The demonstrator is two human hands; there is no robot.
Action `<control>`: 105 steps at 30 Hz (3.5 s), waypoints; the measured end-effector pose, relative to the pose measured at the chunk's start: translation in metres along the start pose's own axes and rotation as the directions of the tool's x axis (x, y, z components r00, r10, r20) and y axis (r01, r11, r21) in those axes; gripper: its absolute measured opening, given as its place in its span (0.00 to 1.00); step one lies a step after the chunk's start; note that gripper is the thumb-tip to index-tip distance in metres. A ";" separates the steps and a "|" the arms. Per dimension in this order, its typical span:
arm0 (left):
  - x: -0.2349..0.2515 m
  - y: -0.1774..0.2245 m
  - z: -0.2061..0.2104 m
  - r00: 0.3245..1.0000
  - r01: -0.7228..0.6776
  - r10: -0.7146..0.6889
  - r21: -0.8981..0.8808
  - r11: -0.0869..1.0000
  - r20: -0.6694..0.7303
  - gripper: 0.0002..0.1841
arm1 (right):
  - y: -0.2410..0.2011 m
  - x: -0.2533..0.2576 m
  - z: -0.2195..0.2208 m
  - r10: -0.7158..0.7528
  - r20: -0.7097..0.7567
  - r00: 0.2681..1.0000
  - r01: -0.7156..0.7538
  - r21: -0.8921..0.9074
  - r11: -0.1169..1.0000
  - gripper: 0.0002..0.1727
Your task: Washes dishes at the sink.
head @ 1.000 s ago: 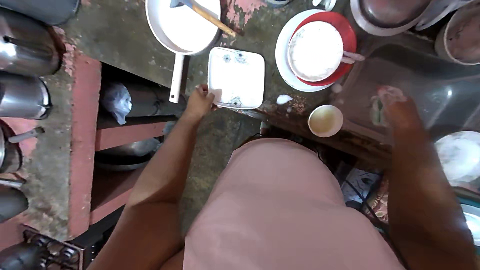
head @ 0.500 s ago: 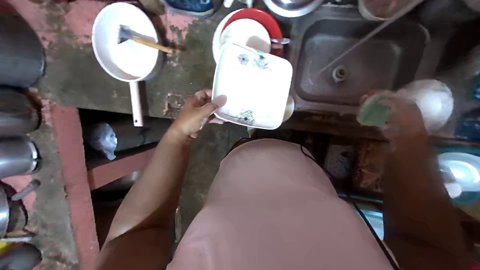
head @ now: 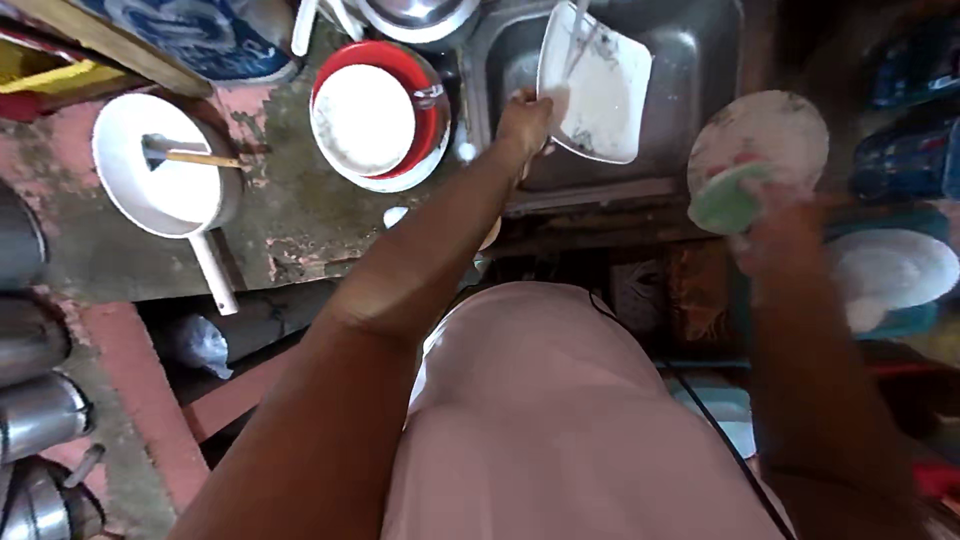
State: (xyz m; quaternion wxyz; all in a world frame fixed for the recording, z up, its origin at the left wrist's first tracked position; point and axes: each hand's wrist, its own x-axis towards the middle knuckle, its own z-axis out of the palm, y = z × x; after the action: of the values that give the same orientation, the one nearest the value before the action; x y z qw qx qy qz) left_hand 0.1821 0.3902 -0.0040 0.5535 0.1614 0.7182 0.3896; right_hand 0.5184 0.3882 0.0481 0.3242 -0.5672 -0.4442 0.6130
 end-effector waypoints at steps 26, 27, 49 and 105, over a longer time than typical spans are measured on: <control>-0.081 -0.039 -0.029 0.999 0.037 -0.018 -0.432 0.901 0.048 0.38 | -0.004 0.089 0.120 -0.097 0.367 0.925 0.299 -0.546 0.783 0.22; -0.088 -0.039 -0.030 0.998 0.048 -0.023 -0.450 0.892 0.063 0.38 | -0.003 0.091 0.139 -0.114 0.429 0.896 0.375 -0.592 0.714 0.23; -0.164 -0.074 -0.107 0.987 -0.154 0.131 -0.319 0.935 -0.094 0.40 | -0.003 0.035 0.317 -0.184 0.817 0.546 0.784 -0.421 0.456 0.32; -0.137 -0.062 -0.278 0.862 -0.394 0.444 -0.228 0.891 0.244 0.44 | -0.021 -0.030 0.426 -0.321 0.616 0.720 0.688 -0.568 0.452 0.33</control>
State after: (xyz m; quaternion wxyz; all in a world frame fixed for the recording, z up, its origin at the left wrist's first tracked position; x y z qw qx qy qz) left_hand -0.0153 0.1536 0.0649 0.5658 0.3212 0.5411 0.5328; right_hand 0.1013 0.2942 0.0636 0.1182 -0.3370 -0.8700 0.3400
